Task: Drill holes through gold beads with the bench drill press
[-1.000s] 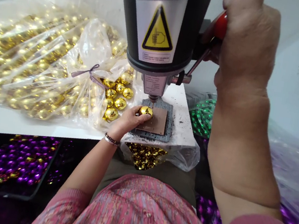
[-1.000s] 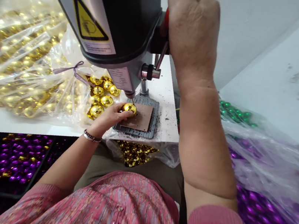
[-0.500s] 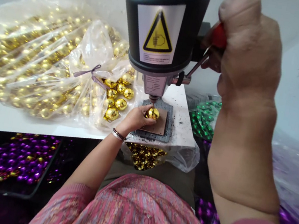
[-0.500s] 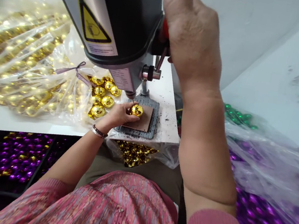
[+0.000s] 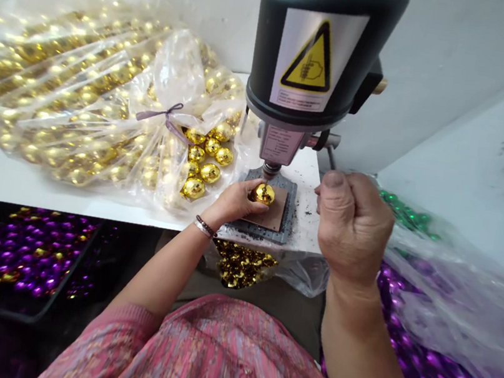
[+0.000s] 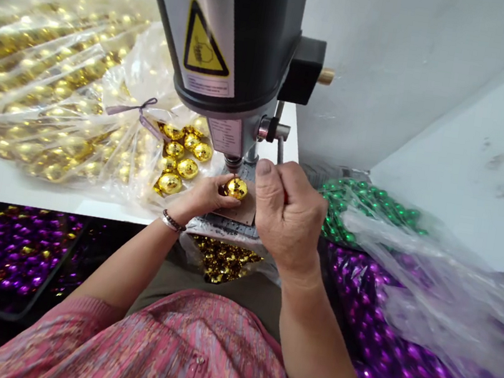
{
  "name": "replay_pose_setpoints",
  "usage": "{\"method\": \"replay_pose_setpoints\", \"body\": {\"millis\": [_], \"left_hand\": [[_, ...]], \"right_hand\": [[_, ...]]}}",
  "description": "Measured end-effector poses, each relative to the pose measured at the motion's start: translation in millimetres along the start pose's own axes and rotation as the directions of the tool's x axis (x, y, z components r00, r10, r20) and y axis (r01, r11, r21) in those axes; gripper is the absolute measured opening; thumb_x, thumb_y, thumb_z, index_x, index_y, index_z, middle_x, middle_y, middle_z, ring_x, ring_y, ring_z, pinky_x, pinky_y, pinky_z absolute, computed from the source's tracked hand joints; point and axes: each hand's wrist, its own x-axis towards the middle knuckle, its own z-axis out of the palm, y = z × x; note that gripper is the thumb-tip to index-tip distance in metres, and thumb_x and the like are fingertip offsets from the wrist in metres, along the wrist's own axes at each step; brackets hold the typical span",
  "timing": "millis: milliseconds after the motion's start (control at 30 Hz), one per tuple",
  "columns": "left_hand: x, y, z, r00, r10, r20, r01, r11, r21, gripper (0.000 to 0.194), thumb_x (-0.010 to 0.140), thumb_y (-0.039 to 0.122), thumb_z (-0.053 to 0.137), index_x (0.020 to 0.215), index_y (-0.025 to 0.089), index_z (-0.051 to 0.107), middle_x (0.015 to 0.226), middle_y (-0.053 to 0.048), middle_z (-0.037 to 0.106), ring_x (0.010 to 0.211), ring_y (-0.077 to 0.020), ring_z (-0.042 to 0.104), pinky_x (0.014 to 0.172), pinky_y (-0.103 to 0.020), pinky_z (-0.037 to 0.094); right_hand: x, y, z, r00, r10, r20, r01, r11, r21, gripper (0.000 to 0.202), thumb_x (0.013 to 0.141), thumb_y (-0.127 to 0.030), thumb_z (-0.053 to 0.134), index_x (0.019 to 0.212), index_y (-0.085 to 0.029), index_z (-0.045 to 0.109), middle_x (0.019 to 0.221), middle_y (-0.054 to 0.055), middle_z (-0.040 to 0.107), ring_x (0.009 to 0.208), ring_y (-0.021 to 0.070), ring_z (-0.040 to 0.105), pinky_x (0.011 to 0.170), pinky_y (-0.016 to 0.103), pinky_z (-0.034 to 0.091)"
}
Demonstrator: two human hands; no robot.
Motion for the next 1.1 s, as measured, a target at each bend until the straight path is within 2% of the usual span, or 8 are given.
{"method": "replay_pose_setpoints", "body": {"millis": [167,500,600,700,833,1000,1067,1100], "left_hand": [[0,0,0.3,1.0,0.009,-0.005,-0.009,1.0,-0.004,0.066,0.073,0.029,0.079,0.135,0.018,0.062,0.128,-0.008,0.071,0.114,-0.0252,0.066,0.099,-0.032,0.049],[-3,0,0.7,1.0,0.03,-0.006,-0.03,0.999,0.013,0.053,0.074,0.03,0.077,0.125,0.019,0.067,0.106,-0.002,0.075,0.092,-0.0205,0.067,0.083,-0.027,0.049],[-2,0,1.9,1.0,0.023,0.001,-0.023,1.0,0.009,0.056,0.074,0.031,0.076,0.127,0.019,0.066,0.103,-0.002,0.074,0.091,-0.0204,0.066,0.081,-0.027,0.049],[-3,-2,4.0,0.999,0.031,-0.024,-0.031,1.0,0.002,0.054,0.074,0.032,0.076,0.125,0.018,0.066,0.101,-0.003,0.074,0.089,-0.0201,0.066,0.079,-0.028,0.049],[-22,-3,-2.4,0.995,0.096,-0.033,-0.097,0.995,-0.034,0.047,0.076,0.033,0.074,0.12,0.017,0.067,0.101,-0.003,0.073,0.088,-0.0188,0.065,0.079,-0.027,0.048],[-54,-16,-26.2,0.954,0.144,0.262,-0.139,0.99,-0.037,0.066,0.074,0.044,0.079,0.132,0.018,0.062,0.102,-0.005,0.074,0.084,-0.0183,0.066,0.075,-0.027,0.049],[-55,-25,-36.2,0.955,0.139,0.261,-0.137,0.99,-0.027,0.067,0.077,0.046,0.077,0.136,0.019,0.059,0.107,-0.006,0.074,0.082,-0.0173,0.066,0.074,-0.027,0.05],[-53,-29,-41.1,0.974,0.127,0.19,-0.13,0.991,0.005,0.063,0.081,0.045,0.074,0.137,0.019,0.059,0.109,-0.007,0.074,0.082,-0.0173,0.066,0.075,-0.028,0.05]], "right_hand": [[-14,13,16,0.982,-0.085,-0.17,0.084,0.996,-0.015,0.028,0.097,-0.036,0.047,0.078,-0.021,0.061,0.062,-0.003,0.052,0.058,0.0065,0.05,0.058,0.024,0.043],[-35,50,37,0.97,-0.133,-0.205,0.15,0.986,0.074,0.022,0.095,-0.03,0.048,0.085,-0.018,0.064,0.076,0.0,0.066,0.069,0.0077,0.062,0.067,0.023,0.05],[-23,36,33,0.965,-0.092,-0.245,0.117,0.989,0.088,0.028,0.096,-0.036,0.046,0.085,-0.017,0.064,0.072,-0.001,0.063,0.062,0.0063,0.057,0.064,0.024,0.047],[11,9,19,0.962,-0.025,-0.271,0.048,0.996,0.078,0.041,0.096,-0.047,0.045,0.076,-0.015,0.062,0.064,-0.002,0.055,0.057,0.0049,0.052,0.057,0.023,0.039],[54,-18,7,0.978,0.092,-0.188,-0.058,0.982,0.18,0.051,0.094,-0.055,0.043,0.067,-0.013,0.055,0.061,-0.004,0.05,0.054,0.0023,0.044,0.056,0.022,0.035],[56,-26,9,0.967,0.173,-0.185,-0.13,0.965,0.227,0.049,0.095,-0.05,0.042,0.069,-0.013,0.06,0.059,-0.003,0.05,0.052,0.0038,0.048,0.051,0.022,0.034],[52,-27,10,0.965,0.17,-0.201,-0.125,0.968,0.217,0.05,0.095,-0.051,0.042,0.067,-0.013,0.06,0.058,-0.003,0.05,0.051,0.0045,0.048,0.05,0.023,0.035],[50,-27,10,0.965,0.164,-0.204,-0.121,0.971,0.207,0.05,0.095,-0.051,0.042,0.066,-0.014,0.06,0.058,-0.003,0.05,0.05,0.0047,0.048,0.049,0.024,0.036]]}}
